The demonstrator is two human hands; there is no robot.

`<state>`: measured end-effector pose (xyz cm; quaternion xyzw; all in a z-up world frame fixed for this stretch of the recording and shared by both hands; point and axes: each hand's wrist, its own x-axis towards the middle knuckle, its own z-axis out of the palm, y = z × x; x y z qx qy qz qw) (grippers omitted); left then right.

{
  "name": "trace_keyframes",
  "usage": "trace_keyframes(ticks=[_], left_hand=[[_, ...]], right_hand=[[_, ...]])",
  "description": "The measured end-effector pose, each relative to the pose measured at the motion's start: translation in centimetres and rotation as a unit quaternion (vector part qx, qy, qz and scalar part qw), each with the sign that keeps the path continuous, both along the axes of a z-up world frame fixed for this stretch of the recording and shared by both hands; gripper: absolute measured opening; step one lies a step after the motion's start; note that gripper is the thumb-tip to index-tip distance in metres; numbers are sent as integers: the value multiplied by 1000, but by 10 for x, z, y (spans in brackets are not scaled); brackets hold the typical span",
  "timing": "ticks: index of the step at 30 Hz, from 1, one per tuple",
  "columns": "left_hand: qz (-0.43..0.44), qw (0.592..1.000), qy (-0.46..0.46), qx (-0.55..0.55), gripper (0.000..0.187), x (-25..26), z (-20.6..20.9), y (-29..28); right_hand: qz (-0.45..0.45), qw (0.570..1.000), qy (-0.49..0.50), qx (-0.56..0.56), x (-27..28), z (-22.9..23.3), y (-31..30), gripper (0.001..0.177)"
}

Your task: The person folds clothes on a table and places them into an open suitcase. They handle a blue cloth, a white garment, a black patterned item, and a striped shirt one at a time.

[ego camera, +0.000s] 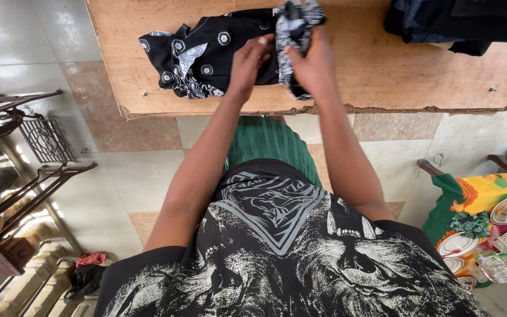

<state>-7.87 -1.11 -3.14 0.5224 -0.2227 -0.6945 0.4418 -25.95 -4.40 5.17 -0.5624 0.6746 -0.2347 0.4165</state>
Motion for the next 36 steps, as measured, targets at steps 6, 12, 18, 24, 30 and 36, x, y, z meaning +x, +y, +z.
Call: trace_keyframes(ticks=[6, 12, 18, 24, 30, 36], left_hand=[[99, 979, 138, 116, 45, 52, 28, 7], [65, 985, -158, 18, 43, 62, -11, 15], [56, 952, -275, -121, 48, 54, -32, 7], [16, 895, -423, -138, 47, 56, -17, 12], [-21, 898, -439, -7, 63, 65, -24, 28], [-96, 887, -449, -34, 70, 62, -47, 17]], right_hand=[[119, 988, -77, 64, 98, 17, 27, 64], [40, 991, -127, -28, 66, -42, 47, 33], [-17, 997, 80, -12, 4, -95, 26, 70], [11, 997, 72, -38, 22, -86, 32, 84], [308, 919, 160, -188, 42, -37, 59, 113], [361, 902, 170, -163, 54, -32, 60, 127]])
